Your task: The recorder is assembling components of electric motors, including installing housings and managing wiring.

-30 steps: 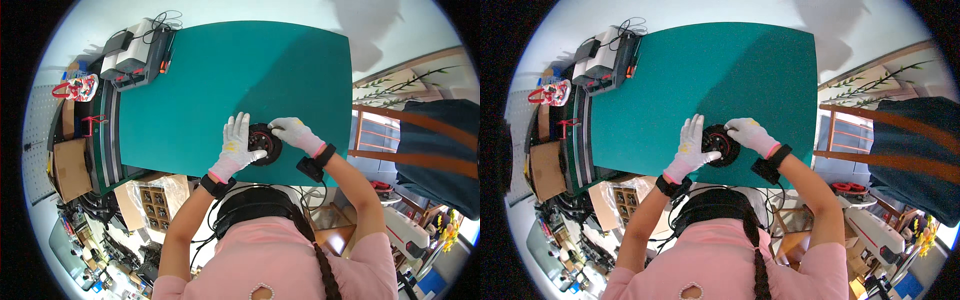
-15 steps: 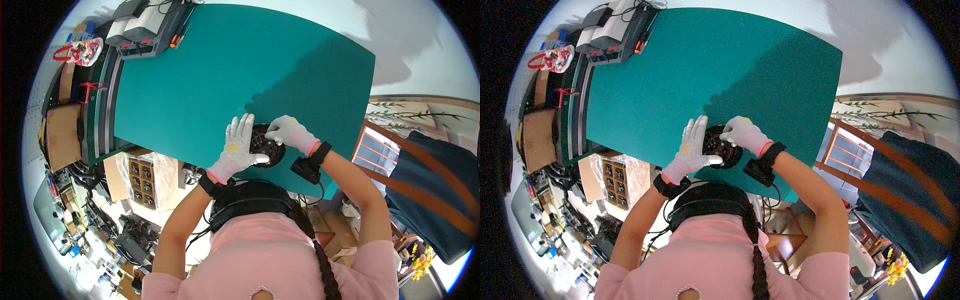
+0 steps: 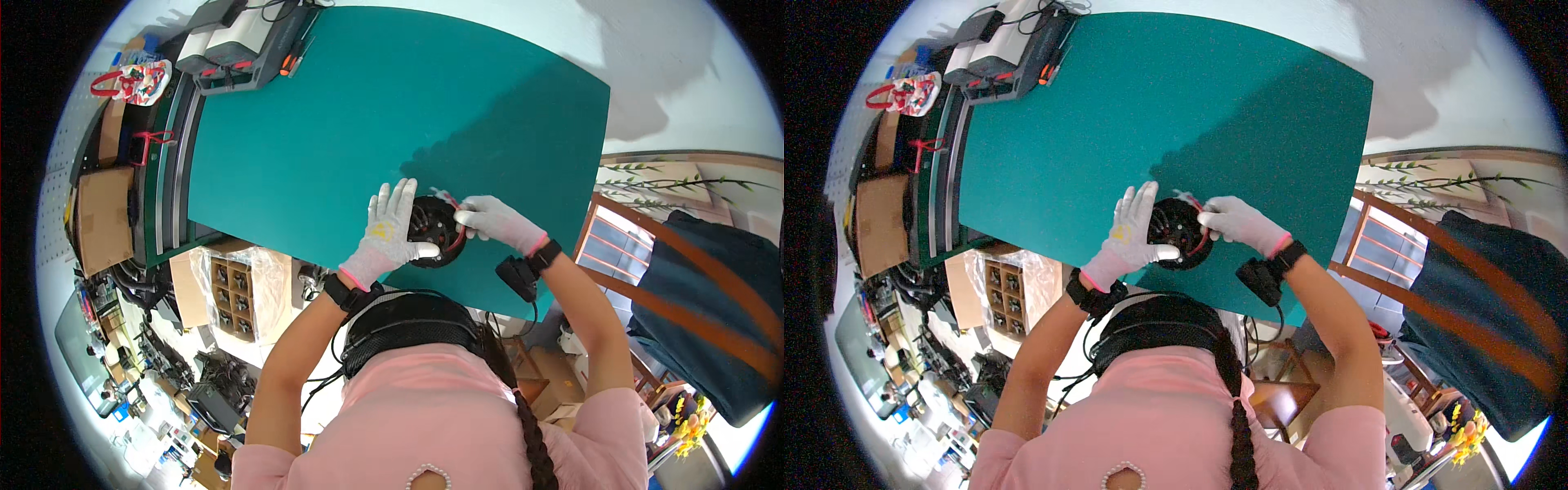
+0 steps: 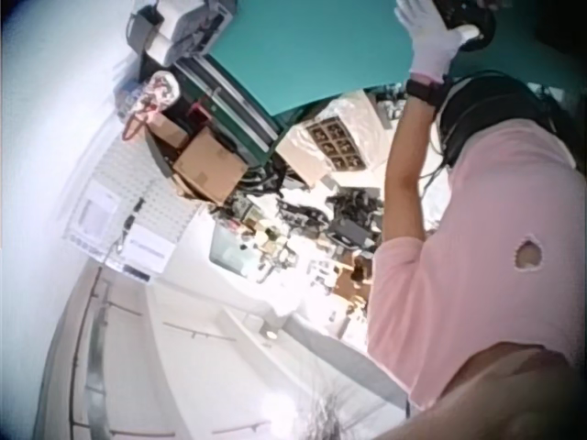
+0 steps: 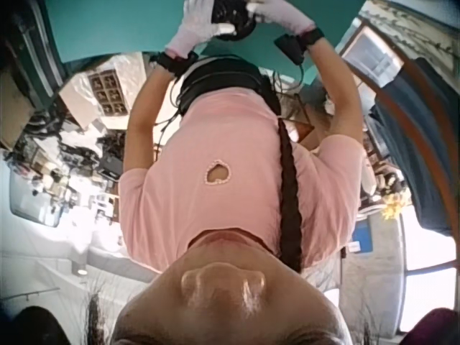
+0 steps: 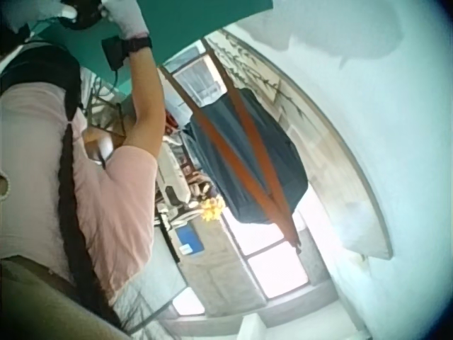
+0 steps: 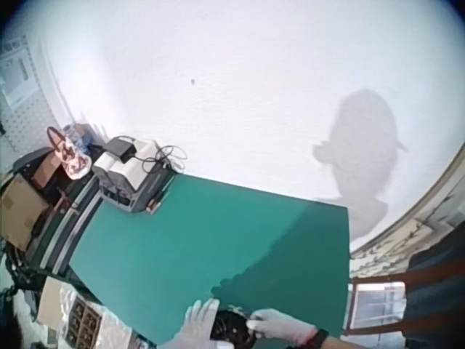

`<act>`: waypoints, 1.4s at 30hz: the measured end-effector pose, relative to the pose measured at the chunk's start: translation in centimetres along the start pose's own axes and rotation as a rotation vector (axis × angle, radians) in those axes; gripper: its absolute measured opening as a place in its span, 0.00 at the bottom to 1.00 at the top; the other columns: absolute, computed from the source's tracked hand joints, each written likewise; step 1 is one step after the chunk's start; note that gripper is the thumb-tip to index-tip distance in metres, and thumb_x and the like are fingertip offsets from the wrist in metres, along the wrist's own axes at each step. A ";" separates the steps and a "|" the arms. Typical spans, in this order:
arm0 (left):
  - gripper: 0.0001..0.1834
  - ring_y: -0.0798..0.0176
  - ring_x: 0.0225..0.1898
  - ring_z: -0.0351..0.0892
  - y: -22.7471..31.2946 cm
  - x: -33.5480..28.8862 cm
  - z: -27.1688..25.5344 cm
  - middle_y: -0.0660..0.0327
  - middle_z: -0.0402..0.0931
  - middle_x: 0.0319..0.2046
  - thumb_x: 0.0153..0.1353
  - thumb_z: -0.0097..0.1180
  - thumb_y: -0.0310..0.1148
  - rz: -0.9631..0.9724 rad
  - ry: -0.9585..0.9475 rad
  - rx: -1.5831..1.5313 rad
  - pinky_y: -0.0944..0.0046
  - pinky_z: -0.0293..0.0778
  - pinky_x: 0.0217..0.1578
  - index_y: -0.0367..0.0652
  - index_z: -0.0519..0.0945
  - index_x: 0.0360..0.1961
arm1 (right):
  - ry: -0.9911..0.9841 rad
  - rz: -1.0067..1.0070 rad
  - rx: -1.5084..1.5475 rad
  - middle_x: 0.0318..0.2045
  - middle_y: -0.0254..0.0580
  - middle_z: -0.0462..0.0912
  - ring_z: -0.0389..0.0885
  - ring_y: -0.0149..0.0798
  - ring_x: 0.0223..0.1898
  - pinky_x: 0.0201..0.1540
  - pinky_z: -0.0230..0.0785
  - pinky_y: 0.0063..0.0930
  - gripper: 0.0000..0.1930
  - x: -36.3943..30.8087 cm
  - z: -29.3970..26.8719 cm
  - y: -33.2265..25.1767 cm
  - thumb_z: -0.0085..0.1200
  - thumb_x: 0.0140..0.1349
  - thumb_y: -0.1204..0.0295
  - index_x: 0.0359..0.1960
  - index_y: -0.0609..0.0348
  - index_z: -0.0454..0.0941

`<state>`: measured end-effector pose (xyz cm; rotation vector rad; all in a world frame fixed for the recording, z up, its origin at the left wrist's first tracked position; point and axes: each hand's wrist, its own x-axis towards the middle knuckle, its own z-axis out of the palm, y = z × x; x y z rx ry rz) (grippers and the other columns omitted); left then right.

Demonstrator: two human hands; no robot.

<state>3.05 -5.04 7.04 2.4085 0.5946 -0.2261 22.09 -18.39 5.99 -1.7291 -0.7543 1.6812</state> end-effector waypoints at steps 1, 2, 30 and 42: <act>0.62 0.32 0.65 0.43 0.2 0.0 -0.2 0.45 0.49 0.65 0.36 0.62 0.65 0.044 0.038 0.028 0.40 0.41 0.63 0.43 0.48 0.66 | 0.012 0.000 0.051 0.23 0.35 0.77 0.74 0.28 0.24 0.27 0.66 0.24 0.13 -0.9 0.0 0.7 0.48 0.58 0.63 0.28 0.63 0.76; 0.59 0.32 0.65 0.44 0.4 0.0 -0.4 0.46 0.49 0.64 0.37 0.61 0.64 0.080 0.060 0.059 0.40 0.42 0.63 0.45 0.50 0.66 | 0.052 0.029 0.095 0.26 0.35 0.78 0.75 0.26 0.27 0.29 0.69 0.22 0.13 -1.5 0.4 1.4 0.47 0.61 0.62 0.32 0.60 0.75; 0.32 0.56 0.14 0.76 -1.5 5.0 -2.9 0.46 0.77 0.21 0.63 0.36 0.56 -0.149 -0.548 -0.359 0.62 0.74 0.13 0.32 0.74 0.34 | 1.050 -0.792 1.778 0.44 0.46 0.77 0.75 0.44 0.46 0.51 0.69 0.38 0.07 -11.9 21.2 15.7 0.41 0.68 0.67 0.37 0.57 0.68; 0.32 0.45 0.27 0.80 -3.1 4.0 -2.6 0.36 0.76 0.31 0.66 0.32 0.54 -0.305 -0.544 -0.712 0.53 0.79 0.23 0.33 0.65 0.52 | 1.046 -0.970 1.700 0.45 0.39 0.72 0.70 0.43 0.51 0.56 0.62 0.43 0.13 -8.0 7.3 9.1 0.44 0.67 0.67 0.49 0.61 0.68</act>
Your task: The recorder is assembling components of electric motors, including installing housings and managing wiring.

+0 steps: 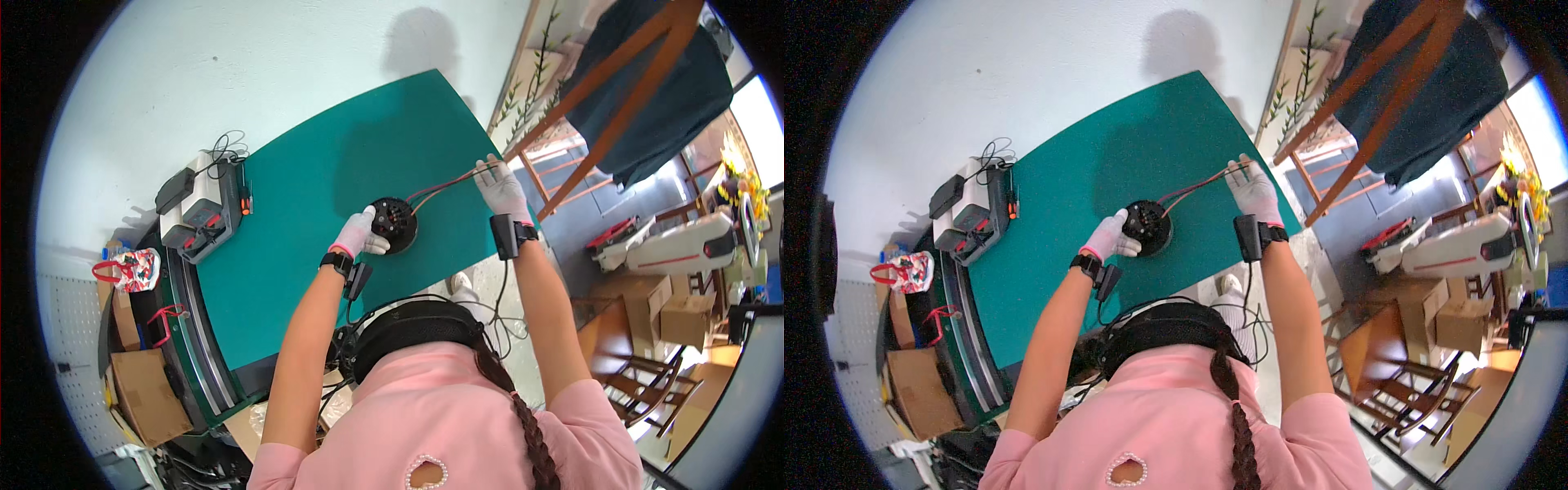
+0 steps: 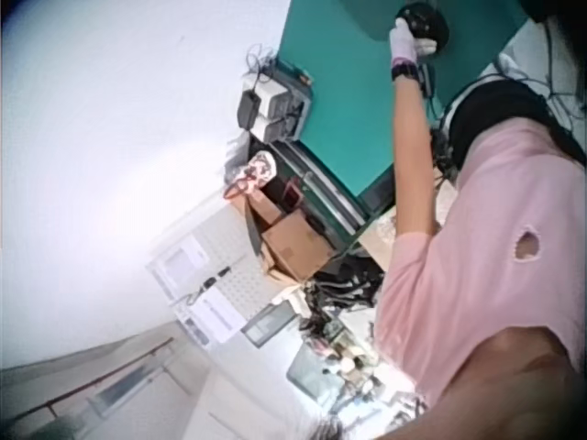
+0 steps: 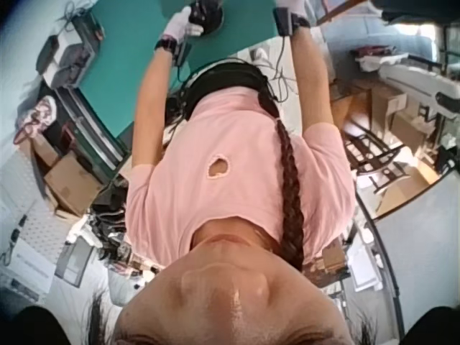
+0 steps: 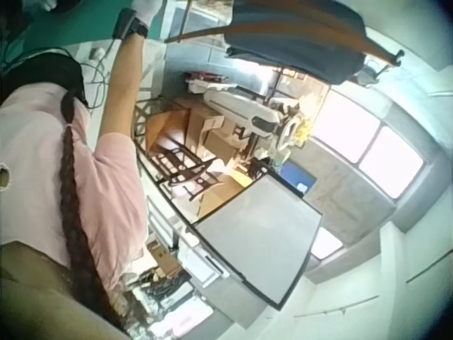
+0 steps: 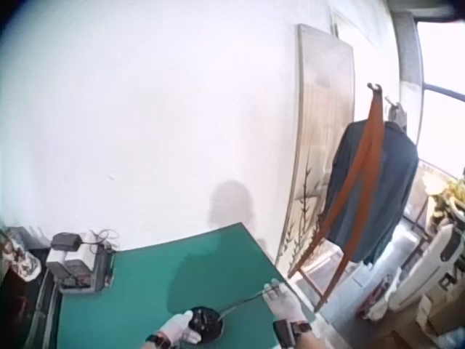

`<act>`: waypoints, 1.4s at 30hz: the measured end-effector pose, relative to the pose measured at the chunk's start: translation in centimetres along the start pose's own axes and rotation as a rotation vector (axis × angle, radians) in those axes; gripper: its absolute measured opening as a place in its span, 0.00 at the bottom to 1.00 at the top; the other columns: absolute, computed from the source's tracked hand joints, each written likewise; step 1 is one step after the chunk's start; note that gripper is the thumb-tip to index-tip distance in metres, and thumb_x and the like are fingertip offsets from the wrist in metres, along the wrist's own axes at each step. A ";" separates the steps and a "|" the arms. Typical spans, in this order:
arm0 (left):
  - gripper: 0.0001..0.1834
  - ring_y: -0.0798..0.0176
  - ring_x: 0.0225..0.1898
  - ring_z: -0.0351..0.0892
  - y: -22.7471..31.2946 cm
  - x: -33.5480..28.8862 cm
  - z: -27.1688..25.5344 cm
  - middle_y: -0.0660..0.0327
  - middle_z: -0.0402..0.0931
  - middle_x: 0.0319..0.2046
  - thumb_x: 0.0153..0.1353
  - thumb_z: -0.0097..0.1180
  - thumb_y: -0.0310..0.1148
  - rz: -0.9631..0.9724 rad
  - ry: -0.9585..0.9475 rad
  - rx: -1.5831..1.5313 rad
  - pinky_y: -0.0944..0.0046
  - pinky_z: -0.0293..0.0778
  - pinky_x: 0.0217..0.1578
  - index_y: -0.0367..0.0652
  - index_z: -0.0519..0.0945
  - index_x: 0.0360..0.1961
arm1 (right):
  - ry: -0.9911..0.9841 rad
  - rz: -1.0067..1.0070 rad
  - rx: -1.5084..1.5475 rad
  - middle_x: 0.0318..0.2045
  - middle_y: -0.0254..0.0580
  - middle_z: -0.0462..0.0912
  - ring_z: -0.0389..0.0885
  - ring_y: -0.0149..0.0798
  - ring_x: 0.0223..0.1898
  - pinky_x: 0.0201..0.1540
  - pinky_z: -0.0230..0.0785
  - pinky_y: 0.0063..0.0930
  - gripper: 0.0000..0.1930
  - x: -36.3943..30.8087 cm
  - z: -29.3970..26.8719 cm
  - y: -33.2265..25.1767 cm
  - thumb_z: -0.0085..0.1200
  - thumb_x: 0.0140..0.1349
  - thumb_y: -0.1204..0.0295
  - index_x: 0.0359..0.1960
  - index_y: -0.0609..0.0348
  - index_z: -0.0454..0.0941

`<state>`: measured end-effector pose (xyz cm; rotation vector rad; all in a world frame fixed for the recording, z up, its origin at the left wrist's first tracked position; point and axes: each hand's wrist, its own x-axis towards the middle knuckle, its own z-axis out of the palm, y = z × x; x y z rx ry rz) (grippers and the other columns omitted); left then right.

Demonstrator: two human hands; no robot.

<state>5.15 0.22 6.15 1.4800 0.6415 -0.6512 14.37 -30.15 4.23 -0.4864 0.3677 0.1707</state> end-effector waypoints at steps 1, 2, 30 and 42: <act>0.31 0.45 0.27 0.80 0.1 0.0 -0.1 0.36 0.76 0.31 0.66 0.32 0.54 -0.009 0.012 0.001 0.52 0.79 0.24 0.33 0.65 0.52 | -0.004 0.018 -0.012 0.45 0.39 0.72 0.71 0.44 0.51 0.55 0.63 0.43 0.13 1.3 0.5 0.3 0.44 0.67 0.68 0.49 0.60 0.68; 0.31 0.44 0.28 0.80 0.1 0.1 0.1 0.38 0.76 0.33 0.66 0.33 0.53 -0.028 0.021 -0.001 0.51 0.79 0.24 0.33 0.64 0.52 | 0.025 0.037 0.012 0.45 0.38 0.72 0.72 0.44 0.49 0.53 0.66 0.42 0.12 2.3 0.7 0.8 0.44 0.67 0.68 0.48 0.59 0.69; 0.42 0.45 0.61 0.58 0.7 0.3 5.3 0.49 0.62 0.59 0.47 0.60 0.48 0.443 0.535 1.001 0.52 0.57 0.60 0.42 0.60 0.62 | -0.496 0.710 -0.141 0.43 0.44 0.78 0.77 0.40 0.44 0.48 0.71 0.37 0.11 1.6 0.9 13.5 0.54 0.60 0.74 0.43 0.59 0.69; 0.44 0.44 0.57 0.64 1.1 0.4 5.0 0.47 0.66 0.55 0.46 0.62 0.47 0.434 0.430 0.915 0.53 0.61 0.57 0.40 0.58 0.62 | -0.469 0.564 0.091 0.50 0.53 0.75 0.74 0.50 0.52 0.55 0.66 0.47 0.07 0.8 1.3 13.4 0.53 0.60 0.77 0.33 0.48 0.69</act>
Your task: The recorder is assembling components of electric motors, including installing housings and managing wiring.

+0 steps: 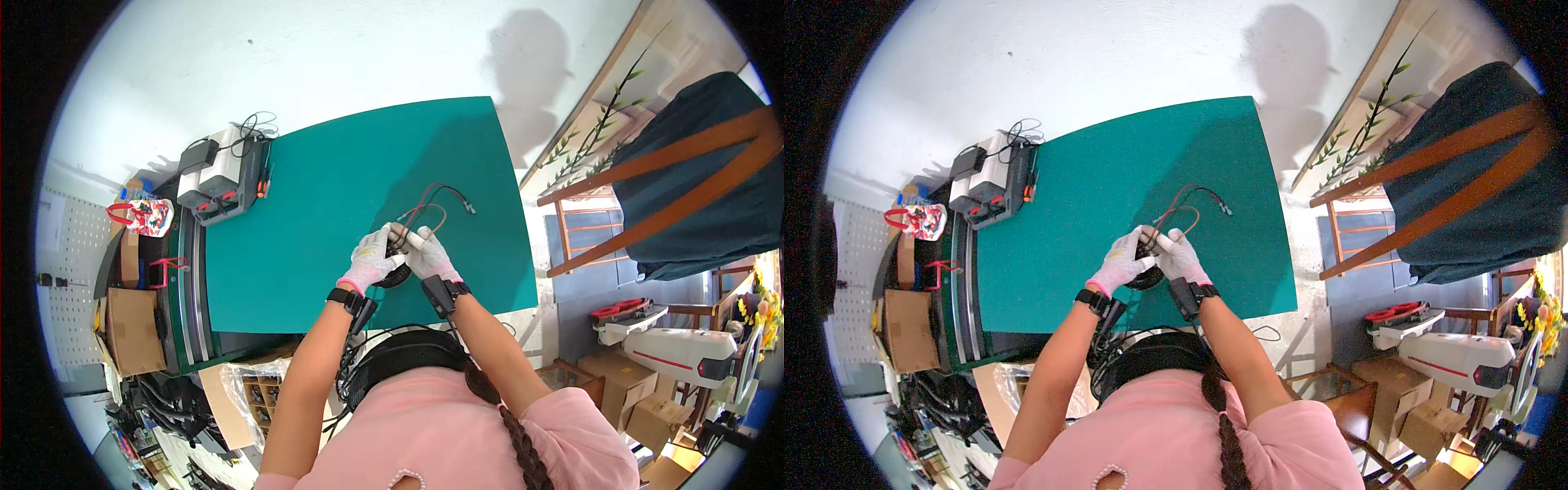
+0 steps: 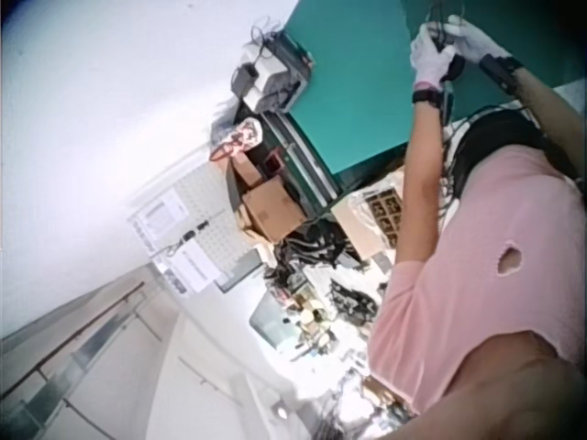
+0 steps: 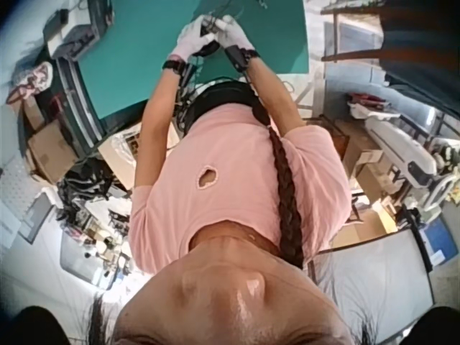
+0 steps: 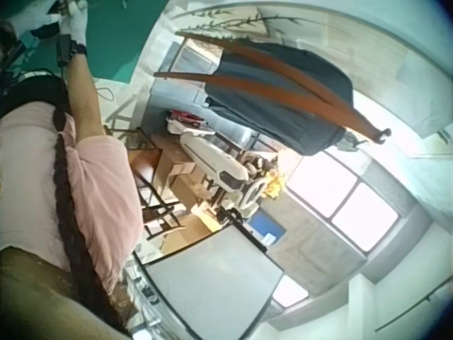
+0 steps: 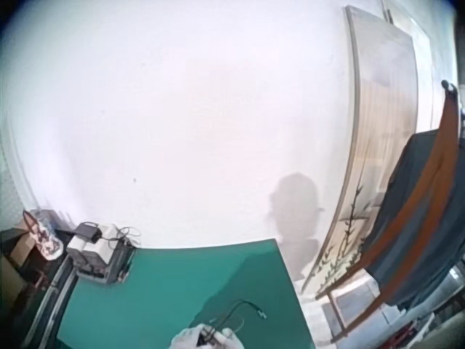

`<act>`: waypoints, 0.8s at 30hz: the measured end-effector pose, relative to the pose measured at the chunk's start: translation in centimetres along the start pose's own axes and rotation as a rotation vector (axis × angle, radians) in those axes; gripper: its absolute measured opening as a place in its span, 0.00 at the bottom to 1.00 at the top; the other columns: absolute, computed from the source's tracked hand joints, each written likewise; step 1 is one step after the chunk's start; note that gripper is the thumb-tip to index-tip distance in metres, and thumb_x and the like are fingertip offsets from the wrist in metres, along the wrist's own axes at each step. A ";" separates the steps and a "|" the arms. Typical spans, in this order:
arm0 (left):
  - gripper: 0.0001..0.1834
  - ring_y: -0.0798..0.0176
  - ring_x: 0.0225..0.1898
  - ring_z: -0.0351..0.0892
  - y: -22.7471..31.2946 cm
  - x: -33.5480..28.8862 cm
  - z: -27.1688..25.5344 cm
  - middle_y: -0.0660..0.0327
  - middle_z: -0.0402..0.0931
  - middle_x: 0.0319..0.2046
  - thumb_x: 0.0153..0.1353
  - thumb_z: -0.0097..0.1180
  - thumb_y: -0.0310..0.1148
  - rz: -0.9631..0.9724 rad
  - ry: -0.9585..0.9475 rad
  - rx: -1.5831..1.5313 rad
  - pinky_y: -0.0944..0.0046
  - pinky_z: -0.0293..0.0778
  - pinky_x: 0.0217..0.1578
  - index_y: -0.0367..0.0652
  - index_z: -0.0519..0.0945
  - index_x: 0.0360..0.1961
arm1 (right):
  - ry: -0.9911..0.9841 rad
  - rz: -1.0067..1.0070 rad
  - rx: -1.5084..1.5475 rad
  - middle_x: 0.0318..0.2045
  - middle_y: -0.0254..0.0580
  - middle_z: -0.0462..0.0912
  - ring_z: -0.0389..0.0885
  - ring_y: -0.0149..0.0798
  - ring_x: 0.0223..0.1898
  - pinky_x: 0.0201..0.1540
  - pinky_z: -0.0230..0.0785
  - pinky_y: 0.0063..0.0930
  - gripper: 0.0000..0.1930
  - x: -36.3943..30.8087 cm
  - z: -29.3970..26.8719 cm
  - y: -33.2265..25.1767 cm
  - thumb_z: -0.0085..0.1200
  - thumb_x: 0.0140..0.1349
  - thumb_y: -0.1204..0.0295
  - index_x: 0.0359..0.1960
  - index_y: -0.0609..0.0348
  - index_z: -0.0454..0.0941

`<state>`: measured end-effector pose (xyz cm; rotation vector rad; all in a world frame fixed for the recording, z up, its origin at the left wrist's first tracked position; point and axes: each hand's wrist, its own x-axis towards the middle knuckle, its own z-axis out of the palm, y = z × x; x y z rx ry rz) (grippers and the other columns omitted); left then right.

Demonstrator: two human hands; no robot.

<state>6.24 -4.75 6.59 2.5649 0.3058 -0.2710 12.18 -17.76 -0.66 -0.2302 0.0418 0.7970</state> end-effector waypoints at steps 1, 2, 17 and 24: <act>0.45 0.44 0.57 0.64 0.0 0.0 0.0 0.47 0.66 0.55 0.46 0.62 0.47 0.007 0.000 -0.005 0.53 0.61 0.57 0.39 0.57 0.62 | 0.014 -0.003 0.005 0.50 0.52 0.75 0.74 0.50 0.51 0.55 0.66 0.47 0.07 0.1 0.1 0.0 0.53 0.60 0.77 0.35 0.48 0.70; 0.45 0.44 0.57 0.64 0.0 0.1 0.0 0.46 0.66 0.54 0.47 0.62 0.46 0.005 0.002 0.002 0.54 0.62 0.57 0.39 0.57 0.62 | 0.027 -0.009 0.008 0.49 0.52 0.75 0.74 0.49 0.51 0.55 0.66 0.47 0.07 0.2 0.2 0.1 0.52 0.60 0.77 0.38 0.49 0.70; 0.38 0.47 0.62 0.58 0.5 -0.3 -0.5 0.53 0.63 0.59 0.51 0.59 0.45 -0.053 -0.060 -0.041 0.53 0.55 0.61 0.51 0.60 0.63 | 0.276 -0.282 -0.024 0.45 0.45 0.77 0.76 0.46 0.49 0.53 0.71 0.43 0.10 1.9 2.7 -5.0 0.47 0.62 0.79 0.46 0.57 0.70; 0.38 0.45 0.61 0.58 1.1 -0.4 -1.1 0.49 0.63 0.59 0.50 0.59 0.43 -0.059 -0.069 -0.064 0.54 0.55 0.61 0.47 0.61 0.62 | 0.256 -0.446 -0.010 0.45 0.44 0.77 0.77 0.43 0.48 0.52 0.72 0.39 0.14 2.6 3.2 -9.8 0.46 0.63 0.80 0.49 0.56 0.68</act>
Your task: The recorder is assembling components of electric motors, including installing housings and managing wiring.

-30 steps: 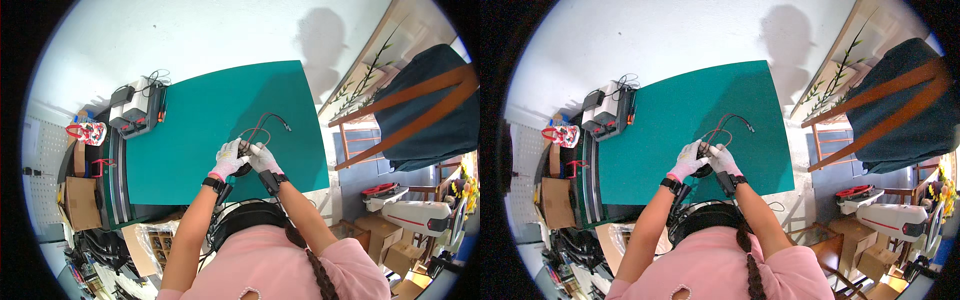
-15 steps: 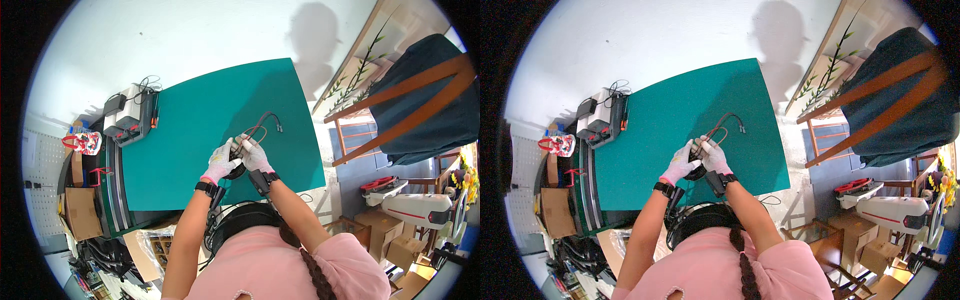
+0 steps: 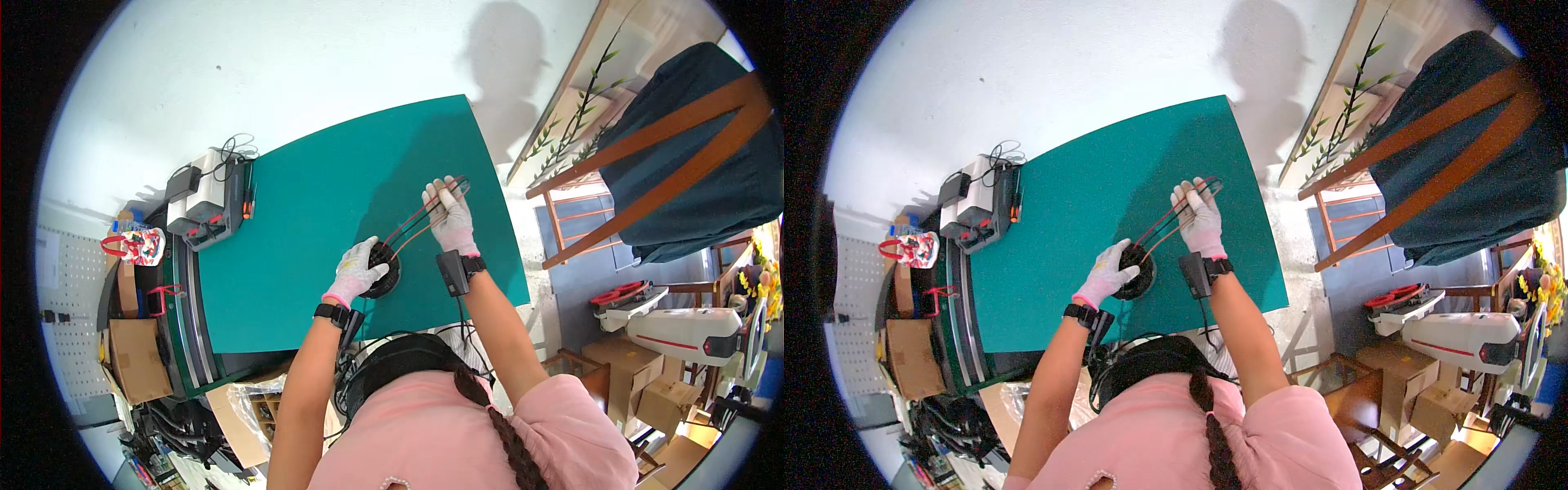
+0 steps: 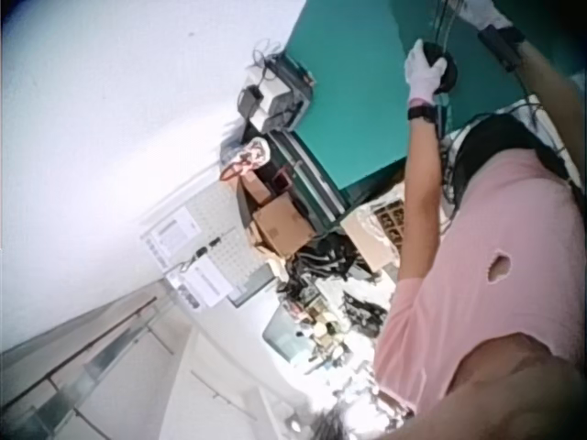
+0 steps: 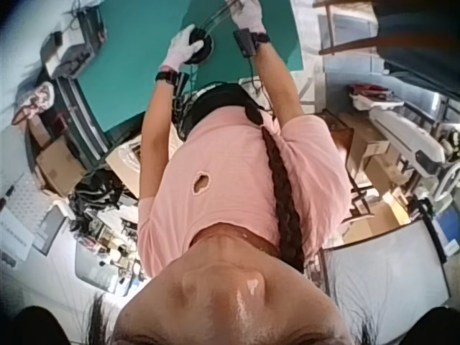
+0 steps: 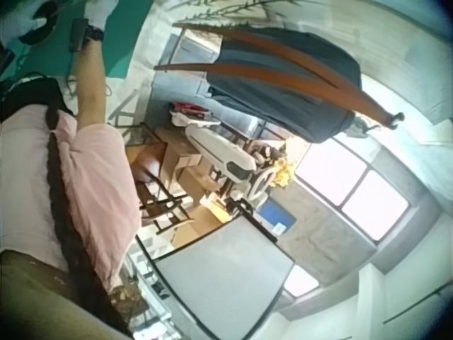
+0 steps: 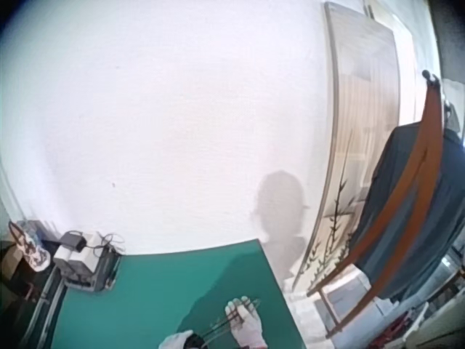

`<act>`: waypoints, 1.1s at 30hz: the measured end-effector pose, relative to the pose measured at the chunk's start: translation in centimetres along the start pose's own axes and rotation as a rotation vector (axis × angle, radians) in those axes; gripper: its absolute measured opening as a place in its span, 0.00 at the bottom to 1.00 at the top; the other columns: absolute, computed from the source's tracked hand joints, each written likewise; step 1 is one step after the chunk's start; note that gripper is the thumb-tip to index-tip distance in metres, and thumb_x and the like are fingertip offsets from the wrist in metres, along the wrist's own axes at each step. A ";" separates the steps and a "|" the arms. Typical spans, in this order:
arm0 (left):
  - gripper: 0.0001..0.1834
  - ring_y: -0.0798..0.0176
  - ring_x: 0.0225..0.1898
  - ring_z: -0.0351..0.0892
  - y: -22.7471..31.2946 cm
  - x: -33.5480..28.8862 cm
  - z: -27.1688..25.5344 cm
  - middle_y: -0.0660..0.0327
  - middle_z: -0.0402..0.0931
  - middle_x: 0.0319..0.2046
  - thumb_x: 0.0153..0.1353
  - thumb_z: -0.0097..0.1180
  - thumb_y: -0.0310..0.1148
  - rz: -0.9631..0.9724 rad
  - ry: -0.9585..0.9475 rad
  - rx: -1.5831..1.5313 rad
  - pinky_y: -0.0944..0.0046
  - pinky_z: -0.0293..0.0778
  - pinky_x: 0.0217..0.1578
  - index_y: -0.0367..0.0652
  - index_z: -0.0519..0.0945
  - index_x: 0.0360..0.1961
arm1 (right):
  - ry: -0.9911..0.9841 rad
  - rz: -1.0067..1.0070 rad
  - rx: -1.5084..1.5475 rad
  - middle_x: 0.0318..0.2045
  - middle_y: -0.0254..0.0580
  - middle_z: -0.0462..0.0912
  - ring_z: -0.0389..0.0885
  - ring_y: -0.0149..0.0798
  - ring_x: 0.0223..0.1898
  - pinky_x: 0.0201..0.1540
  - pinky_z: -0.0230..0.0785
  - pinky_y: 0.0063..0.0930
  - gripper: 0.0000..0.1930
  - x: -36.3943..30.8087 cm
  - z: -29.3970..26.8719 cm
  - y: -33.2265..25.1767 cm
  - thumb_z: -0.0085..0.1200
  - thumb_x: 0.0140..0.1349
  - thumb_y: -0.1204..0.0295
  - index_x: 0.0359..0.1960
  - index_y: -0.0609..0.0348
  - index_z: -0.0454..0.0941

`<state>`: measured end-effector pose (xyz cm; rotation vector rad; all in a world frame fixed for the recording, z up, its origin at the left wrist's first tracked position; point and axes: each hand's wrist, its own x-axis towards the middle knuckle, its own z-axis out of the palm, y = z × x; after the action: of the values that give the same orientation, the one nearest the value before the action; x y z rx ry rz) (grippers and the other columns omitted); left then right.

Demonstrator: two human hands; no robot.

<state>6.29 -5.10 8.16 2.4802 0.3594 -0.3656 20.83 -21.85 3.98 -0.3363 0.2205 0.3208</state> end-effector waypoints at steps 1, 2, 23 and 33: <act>0.38 0.44 0.61 0.59 0.0 0.0 0.0 0.47 0.63 0.58 0.50 0.59 0.42 0.010 0.006 -0.002 0.54 0.56 0.61 0.45 0.61 0.62 | -0.033 -0.005 0.002 0.45 0.43 0.77 0.77 0.43 0.48 0.52 0.72 0.39 0.14 0.4 0.2 -0.7 0.46 0.63 0.80 0.49 0.56 0.68; 0.38 0.44 0.61 0.59 0.0 0.0 -0.1 0.47 0.63 0.58 0.50 0.59 0.42 0.012 0.004 -0.010 0.54 0.56 0.61 0.45 0.61 0.62 | -0.040 -0.010 -0.001 0.45 0.43 0.77 0.77 0.43 0.48 0.52 0.72 0.39 0.13 0.8 0.4 -1.4 0.46 0.63 0.80 0.49 0.56 0.68; 0.38 0.47 0.61 0.59 0.1 0.0 -0.3 0.54 0.63 0.59 0.49 0.58 0.45 -0.049 -0.025 -0.007 0.54 0.56 0.61 0.50 0.62 0.62 | -0.412 -0.134 -0.709 0.23 0.28 0.71 0.61 0.22 0.21 0.26 0.56 0.18 0.13 -3.4 8.9 -7.1 0.44 0.67 0.67 0.45 0.65 0.73; 0.37 0.47 0.61 0.59 -1.6 0.5 0.8 0.53 0.63 0.59 0.51 0.58 0.48 0.034 0.004 0.004 0.53 0.57 0.60 0.51 0.62 0.61 | -1.020 -0.182 -0.882 0.31 0.42 0.77 0.73 0.32 0.26 0.29 0.67 0.22 0.19 -9.6 10.1 -6.7 0.52 0.61 0.56 0.40 0.63 0.75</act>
<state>6.07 -4.23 6.54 2.4880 0.3183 -0.3474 15.84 -26.79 17.75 -1.0017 -0.9840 0.3604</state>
